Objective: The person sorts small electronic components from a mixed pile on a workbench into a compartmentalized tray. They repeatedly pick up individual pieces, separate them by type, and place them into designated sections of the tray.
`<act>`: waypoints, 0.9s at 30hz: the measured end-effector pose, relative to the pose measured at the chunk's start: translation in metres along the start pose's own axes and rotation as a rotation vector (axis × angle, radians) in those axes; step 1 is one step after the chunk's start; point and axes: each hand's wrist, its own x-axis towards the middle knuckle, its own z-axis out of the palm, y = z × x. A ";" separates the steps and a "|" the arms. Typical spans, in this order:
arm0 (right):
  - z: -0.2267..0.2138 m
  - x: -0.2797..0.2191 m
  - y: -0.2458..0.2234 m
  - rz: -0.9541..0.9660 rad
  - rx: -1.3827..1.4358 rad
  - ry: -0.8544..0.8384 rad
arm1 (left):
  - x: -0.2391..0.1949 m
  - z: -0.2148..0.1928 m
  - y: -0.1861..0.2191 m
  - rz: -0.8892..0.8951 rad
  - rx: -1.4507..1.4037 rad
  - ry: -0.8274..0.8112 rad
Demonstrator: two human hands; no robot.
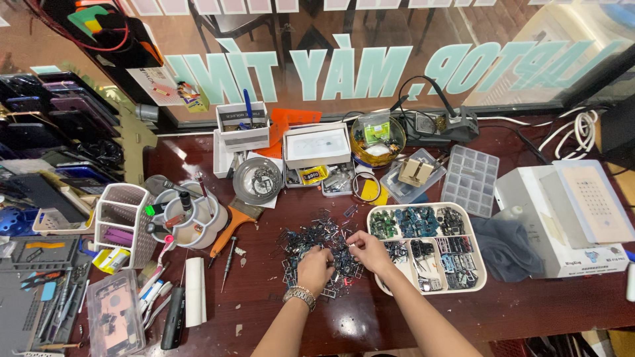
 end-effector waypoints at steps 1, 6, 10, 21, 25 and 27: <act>0.002 0.001 0.003 -0.003 0.016 -0.006 | 0.001 0.005 -0.003 0.022 -0.003 0.035; 0.001 0.003 0.018 0.110 0.251 -0.090 | 0.024 0.020 -0.029 -0.075 -0.269 -0.046; -0.001 0.003 0.015 0.145 0.423 -0.152 | 0.037 0.022 -0.033 -0.351 -0.927 -0.219; -0.036 -0.013 0.027 0.076 0.405 -0.030 | 0.052 0.044 0.024 -0.285 -0.952 -0.320; -0.082 -0.024 0.055 0.120 0.543 0.010 | 0.061 0.075 0.061 -0.240 -0.903 -0.361; -0.107 -0.031 0.064 0.135 0.439 0.119 | 0.064 0.087 0.079 -0.189 -0.851 -0.355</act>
